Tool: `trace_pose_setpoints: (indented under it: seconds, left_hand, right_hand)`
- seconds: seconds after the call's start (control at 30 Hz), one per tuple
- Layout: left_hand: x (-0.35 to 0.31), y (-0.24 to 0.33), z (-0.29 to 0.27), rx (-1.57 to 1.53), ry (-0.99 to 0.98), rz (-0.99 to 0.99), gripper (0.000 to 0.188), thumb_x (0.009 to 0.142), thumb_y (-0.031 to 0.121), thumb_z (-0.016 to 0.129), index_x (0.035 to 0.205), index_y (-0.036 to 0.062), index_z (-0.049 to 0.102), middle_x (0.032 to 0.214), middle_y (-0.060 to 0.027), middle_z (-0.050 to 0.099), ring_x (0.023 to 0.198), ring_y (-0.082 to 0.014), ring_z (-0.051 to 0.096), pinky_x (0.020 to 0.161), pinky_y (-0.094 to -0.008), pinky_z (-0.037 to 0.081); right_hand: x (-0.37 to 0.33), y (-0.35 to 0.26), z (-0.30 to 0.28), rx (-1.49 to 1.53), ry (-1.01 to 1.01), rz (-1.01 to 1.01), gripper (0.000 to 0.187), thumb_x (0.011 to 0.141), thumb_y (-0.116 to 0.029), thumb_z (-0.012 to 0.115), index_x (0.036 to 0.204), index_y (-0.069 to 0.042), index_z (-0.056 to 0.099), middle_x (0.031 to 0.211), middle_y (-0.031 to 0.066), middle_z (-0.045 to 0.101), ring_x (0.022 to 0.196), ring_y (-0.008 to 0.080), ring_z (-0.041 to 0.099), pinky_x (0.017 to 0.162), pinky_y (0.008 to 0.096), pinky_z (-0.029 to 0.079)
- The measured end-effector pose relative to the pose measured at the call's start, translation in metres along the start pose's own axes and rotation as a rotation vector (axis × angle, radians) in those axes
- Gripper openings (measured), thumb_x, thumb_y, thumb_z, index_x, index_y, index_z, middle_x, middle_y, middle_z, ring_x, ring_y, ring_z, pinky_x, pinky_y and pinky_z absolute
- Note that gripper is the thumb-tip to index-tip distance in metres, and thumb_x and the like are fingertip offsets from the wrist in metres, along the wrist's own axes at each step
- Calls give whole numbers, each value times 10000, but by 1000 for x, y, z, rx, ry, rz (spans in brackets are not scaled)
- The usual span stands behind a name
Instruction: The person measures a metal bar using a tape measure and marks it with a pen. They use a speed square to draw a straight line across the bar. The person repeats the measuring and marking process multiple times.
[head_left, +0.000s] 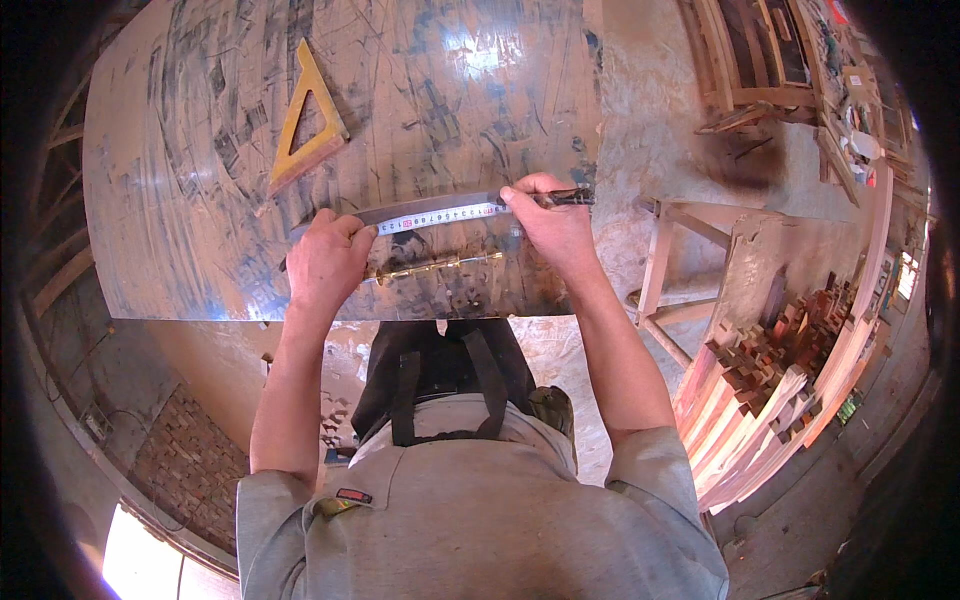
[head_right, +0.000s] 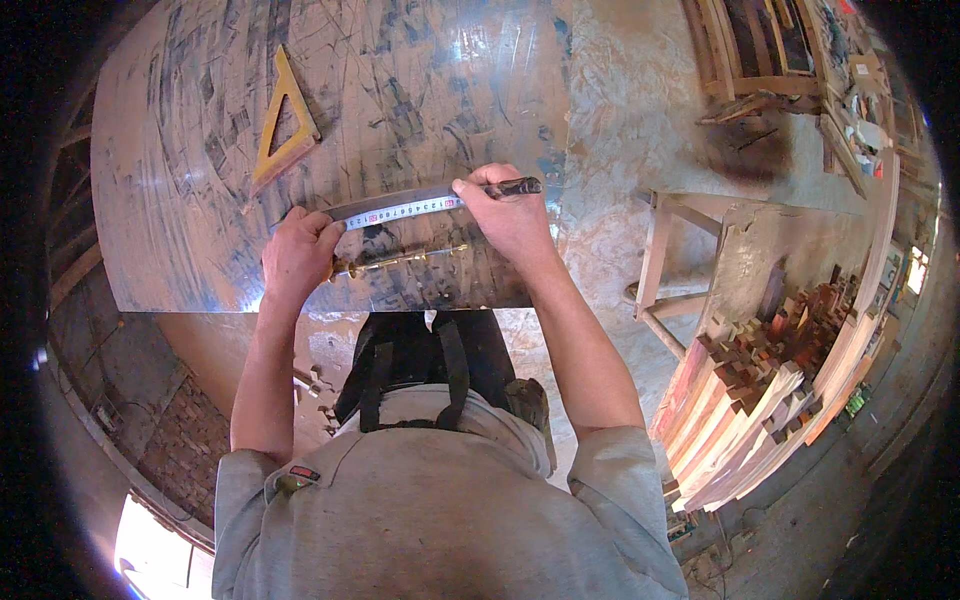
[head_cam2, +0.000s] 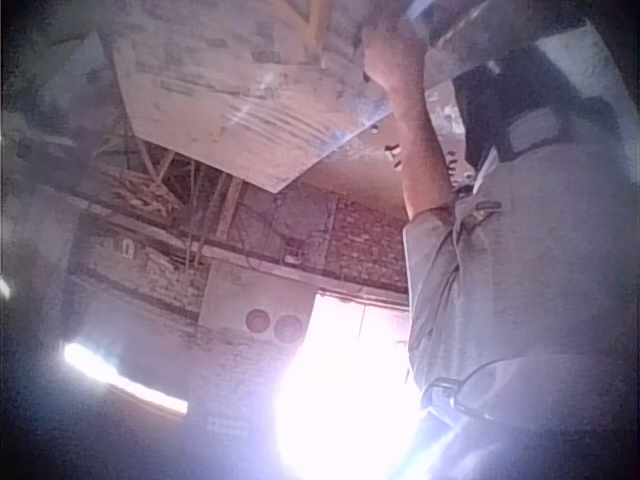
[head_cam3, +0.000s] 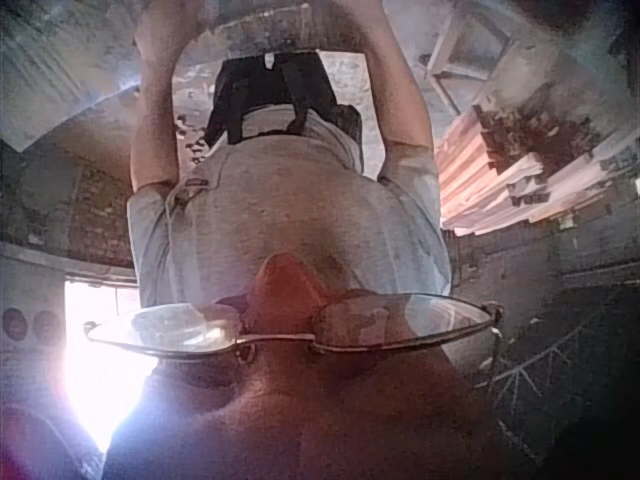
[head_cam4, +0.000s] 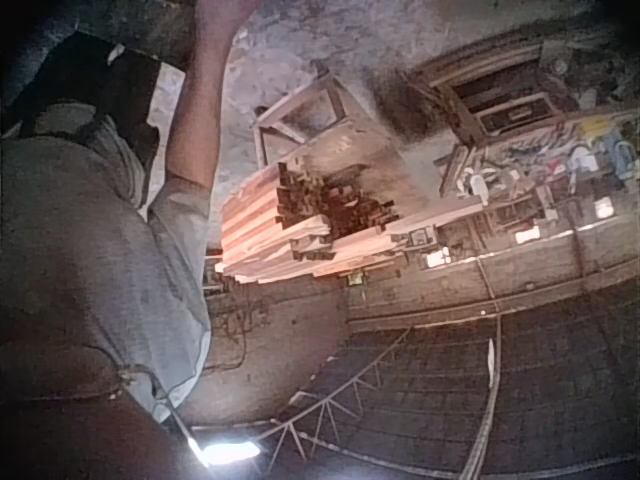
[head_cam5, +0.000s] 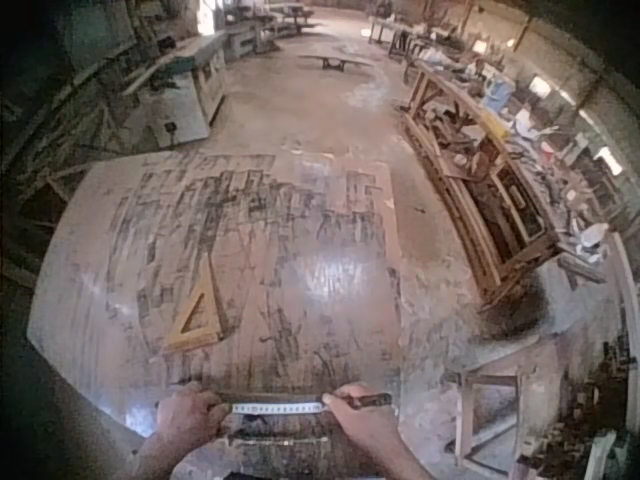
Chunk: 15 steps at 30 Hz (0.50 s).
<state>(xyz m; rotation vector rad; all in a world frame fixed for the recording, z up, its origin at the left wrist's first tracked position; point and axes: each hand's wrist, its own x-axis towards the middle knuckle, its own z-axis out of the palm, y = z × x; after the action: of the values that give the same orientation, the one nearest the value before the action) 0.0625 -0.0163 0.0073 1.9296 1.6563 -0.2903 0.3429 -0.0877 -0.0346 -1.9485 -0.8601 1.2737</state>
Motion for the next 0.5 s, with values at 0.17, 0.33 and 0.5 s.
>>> trace_pose_setpoints:
  seconds: [0.17, 0.33, 0.5]
  left_hand:
    - [0, 2, -1, 10, -8, -13, 276, 952, 352, 643, 1010, 116, 772, 987, -115, 648, 908, -351, 683, 789, -473, 545]
    - [-1, 1, -1, -8, -1, -9, 273, 953, 345, 635, 1000, 113, 771, 985, -114, 647, 910, -352, 681, 787, -474, 545]
    - [-2, 2, -2, -20, 8, 5, 268, 942, 335, 633, 992, 111, 770, 984, -116, 648, 907, -352, 679, 786, -472, 544]
  right_hand:
    - [0, -2, -1, -24, -8, -5, 282, 876, -270, 781, 895, 5, 720, 905, 132, 681, 840, 224, 639, 769, 357, 510]
    - [0, 0, 1, -26, -3, -34, 281, 877, -267, 777, 900, 7, 723, 903, 136, 681, 836, 226, 640, 758, 365, 510]
    - [-1, -5, -2, -41, -11, -30, 279, 879, -268, 773, 910, 5, 726, 907, 139, 683, 839, 229, 642, 759, 368, 511]
